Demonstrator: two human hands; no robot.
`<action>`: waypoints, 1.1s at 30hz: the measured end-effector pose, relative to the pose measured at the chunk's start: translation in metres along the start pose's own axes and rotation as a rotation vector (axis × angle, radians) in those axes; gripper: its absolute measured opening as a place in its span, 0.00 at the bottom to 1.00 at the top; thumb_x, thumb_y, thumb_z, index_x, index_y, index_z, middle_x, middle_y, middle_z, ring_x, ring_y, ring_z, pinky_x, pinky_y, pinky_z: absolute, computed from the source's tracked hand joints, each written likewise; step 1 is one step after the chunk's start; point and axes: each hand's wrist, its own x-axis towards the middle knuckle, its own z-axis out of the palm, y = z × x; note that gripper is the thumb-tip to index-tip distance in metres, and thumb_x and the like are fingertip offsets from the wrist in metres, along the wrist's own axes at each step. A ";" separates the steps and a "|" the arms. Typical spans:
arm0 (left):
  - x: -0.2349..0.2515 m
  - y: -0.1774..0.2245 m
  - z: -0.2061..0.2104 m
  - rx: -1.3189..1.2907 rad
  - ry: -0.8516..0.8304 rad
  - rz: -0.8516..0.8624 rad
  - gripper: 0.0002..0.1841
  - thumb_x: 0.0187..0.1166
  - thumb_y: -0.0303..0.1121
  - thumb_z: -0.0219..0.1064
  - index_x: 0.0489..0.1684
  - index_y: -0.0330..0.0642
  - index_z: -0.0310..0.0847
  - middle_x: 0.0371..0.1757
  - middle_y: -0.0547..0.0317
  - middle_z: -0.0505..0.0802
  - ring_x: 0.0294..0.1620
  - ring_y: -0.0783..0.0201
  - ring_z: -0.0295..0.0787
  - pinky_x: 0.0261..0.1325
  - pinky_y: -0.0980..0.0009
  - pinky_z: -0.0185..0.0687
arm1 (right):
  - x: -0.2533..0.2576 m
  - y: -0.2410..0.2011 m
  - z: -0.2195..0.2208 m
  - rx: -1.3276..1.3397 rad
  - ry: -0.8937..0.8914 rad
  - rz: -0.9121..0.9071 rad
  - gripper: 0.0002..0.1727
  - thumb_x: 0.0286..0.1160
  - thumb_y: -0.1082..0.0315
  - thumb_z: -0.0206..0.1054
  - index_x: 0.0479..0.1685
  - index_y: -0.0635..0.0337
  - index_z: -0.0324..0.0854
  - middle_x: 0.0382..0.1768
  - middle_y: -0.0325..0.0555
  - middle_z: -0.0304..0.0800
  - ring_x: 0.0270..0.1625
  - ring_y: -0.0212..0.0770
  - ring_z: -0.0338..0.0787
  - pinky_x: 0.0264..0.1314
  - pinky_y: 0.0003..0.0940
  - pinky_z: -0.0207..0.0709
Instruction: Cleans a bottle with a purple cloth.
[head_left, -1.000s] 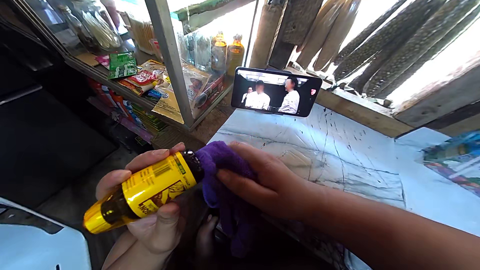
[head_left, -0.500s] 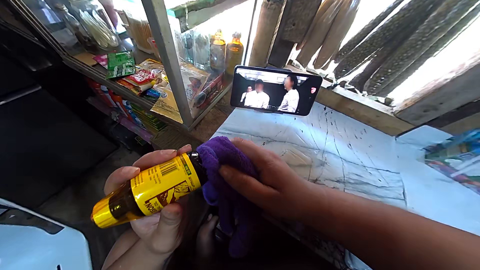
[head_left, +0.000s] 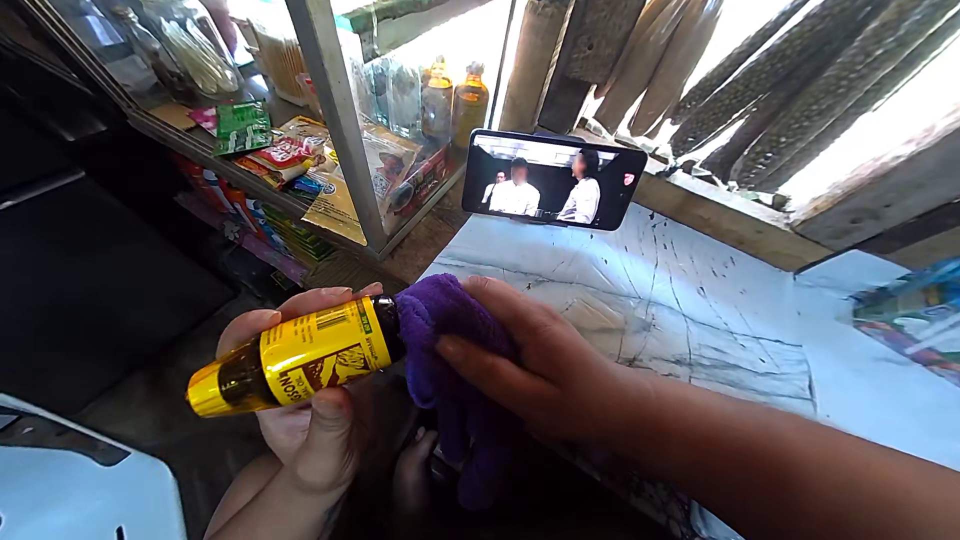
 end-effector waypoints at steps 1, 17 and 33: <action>-0.001 0.000 0.001 -0.005 -0.006 0.002 0.27 0.78 0.41 0.72 0.76 0.64 0.68 0.73 0.65 0.85 0.73 0.59 0.83 0.76 0.59 0.81 | 0.000 0.000 0.000 -0.001 0.007 0.008 0.16 0.84 0.63 0.62 0.59 0.67 0.82 0.49 0.44 0.87 0.53 0.26 0.86 0.58 0.22 0.81; 0.001 0.001 0.000 0.010 -0.007 0.012 0.27 0.78 0.42 0.72 0.75 0.65 0.68 0.73 0.66 0.85 0.74 0.60 0.83 0.77 0.59 0.80 | 0.000 0.000 0.001 -0.032 -0.008 -0.016 0.16 0.82 0.63 0.63 0.57 0.66 0.83 0.47 0.43 0.86 0.51 0.26 0.86 0.54 0.21 0.81; 0.002 0.002 -0.002 0.055 0.026 0.038 0.28 0.77 0.43 0.73 0.75 0.64 0.67 0.71 0.66 0.86 0.73 0.60 0.83 0.78 0.58 0.79 | 0.001 0.001 0.002 -0.074 -0.049 -0.027 0.14 0.82 0.61 0.65 0.54 0.64 0.84 0.42 0.42 0.85 0.47 0.27 0.85 0.48 0.22 0.81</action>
